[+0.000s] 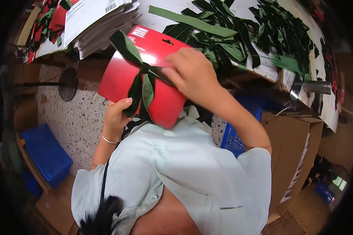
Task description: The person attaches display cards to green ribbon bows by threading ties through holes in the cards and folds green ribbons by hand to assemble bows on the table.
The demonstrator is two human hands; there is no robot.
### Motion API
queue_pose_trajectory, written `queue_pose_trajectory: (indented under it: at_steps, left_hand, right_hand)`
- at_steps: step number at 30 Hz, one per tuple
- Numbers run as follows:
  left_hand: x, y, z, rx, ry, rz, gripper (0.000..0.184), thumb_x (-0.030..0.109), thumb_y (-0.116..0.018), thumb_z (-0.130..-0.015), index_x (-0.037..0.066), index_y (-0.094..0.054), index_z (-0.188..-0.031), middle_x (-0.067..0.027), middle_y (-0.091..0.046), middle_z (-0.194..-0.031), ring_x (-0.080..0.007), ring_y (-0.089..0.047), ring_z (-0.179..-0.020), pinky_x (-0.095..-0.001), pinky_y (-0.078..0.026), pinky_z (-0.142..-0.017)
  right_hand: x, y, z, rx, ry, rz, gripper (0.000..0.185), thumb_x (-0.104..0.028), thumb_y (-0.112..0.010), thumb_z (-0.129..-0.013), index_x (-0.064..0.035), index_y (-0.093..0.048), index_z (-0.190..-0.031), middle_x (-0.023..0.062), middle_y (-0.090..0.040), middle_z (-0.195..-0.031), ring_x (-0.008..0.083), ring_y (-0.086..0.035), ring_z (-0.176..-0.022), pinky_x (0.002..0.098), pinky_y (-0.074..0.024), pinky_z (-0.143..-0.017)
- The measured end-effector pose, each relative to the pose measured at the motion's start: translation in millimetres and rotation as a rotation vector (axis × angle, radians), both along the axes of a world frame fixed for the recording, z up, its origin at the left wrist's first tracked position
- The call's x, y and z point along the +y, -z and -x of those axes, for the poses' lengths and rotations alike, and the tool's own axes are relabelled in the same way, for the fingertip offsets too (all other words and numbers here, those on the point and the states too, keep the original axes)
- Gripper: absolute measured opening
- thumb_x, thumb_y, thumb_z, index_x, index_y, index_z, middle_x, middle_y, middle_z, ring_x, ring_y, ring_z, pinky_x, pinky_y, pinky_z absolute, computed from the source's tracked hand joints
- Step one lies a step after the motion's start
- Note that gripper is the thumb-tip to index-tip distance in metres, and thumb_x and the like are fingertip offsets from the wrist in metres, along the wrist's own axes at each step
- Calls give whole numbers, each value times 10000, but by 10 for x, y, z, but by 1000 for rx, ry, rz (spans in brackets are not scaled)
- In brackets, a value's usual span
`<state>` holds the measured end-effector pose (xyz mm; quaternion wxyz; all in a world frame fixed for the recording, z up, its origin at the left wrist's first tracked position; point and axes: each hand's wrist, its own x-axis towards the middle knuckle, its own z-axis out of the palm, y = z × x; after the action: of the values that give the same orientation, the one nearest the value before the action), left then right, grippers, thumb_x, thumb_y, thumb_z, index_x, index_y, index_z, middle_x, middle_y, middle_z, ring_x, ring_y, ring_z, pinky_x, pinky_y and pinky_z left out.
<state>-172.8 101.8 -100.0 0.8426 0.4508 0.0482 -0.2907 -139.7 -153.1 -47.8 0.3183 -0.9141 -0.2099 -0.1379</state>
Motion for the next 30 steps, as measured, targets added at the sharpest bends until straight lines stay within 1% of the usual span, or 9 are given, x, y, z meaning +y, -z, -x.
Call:
queue_pose_trajectory:
  at_steps: [5, 7, 9, 10, 13, 15, 19, 26, 30]
  left_hand:
    - [14, -331, 211, -39, -215, -142, 149, 125, -568, -906, -11, -628, -893, -51, -628, -812, -120, -568, -632, -238, -423, -503]
    - [57, -329, 219, -111, -188, -17, 160, 131, -559, -925, -4, -617, -986, -57, -637, -888, -122, -586, -724, -244, -451, -578]
    - [-8, -332, 227, -249, -327, -291, 301, 160, -502, -899, -32, -553, -1125, -92, -623, -931, -160, -573, -682, -267, -448, -521]
    - [31, -366, 209, -328, -237, -271, 314, 131, -477, -922, -18, -531, -1193, -96, -622, -1056, -177, -611, -830, -297, -511, -672]
    - [-91, -354, 143, -314, -333, -11, 333, 67, -415, -965, -2, -478, -1284, -102, -555, -1260, -193, -529, -1166, -346, -405, -1021]
    - [-58, -269, 130, -312, -385, 13, 333, 75, -425, -966, -5, -477, -1284, -102, -557, -1256, -193, -536, -1154, -346, -414, -1011]
    - [-71, -362, 141, -204, -475, 71, 273, 93, -466, -963, -4, -527, -1211, -81, -595, -1164, -172, -568, -1067, -323, -449, -938]
    - [175, -503, 119, -170, -560, 137, 273, 158, -432, -974, -33, -589, -1089, -133, -668, -985, -227, -658, -823, -389, -551, -712]
    - [378, -534, 140, -216, -649, 187, 246, 136, -461, -958, -41, -603, -1054, -128, -672, -951, -220, -670, -798, -392, -580, -668]
  right_hand:
    - [283, -210, 266, -257, -153, -32, 251, -62, -753, -699, -13, -619, -906, 81, -585, -759, 248, -553, -639, 331, -436, -554]
    - [393, -170, 238, -200, -142, -97, 256, -71, -759, -697, -11, -615, -899, 82, -579, -746, 246, -547, -626, 331, -435, -549]
    - [533, -199, 162, -116, -111, -220, 244, -88, -759, -707, -9, -599, -873, 88, -557, -726, 240, -536, -619, 328, -429, -533]
    - [613, -234, 115, -105, -105, -241, 224, -85, -748, -717, -11, -594, -860, 88, -547, -727, 235, -533, -625, 328, -427, -535]
    - [722, -271, -52, -157, -116, -242, 160, -72, -705, -752, -15, -569, -813, 81, -525, -737, 216, -526, -644, 320, -420, -543]
    - [755, -307, -128, -36, -120, -308, 127, -50, -671, -762, -9, -553, -783, 81, -526, -747, 216, -523, -651, 315, -415, -549]
    - [732, -418, -131, 481, -94, -667, 89, -55, -604, -885, -23, -527, -918, -57, -470, -721, 3, -402, -625, 179, -346, -539]
    - [580, -571, -204, 912, -321, -503, 179, -47, -649, -842, 2, -614, -1011, 1, -611, -842, 47, -549, -736, 218, -448, -644]
    - [680, -597, -220, -220, -252, 52, 219, 18, -645, -717, -36, -649, -929, 65, -528, -692, 188, -523, -589, 297, -413, -521]
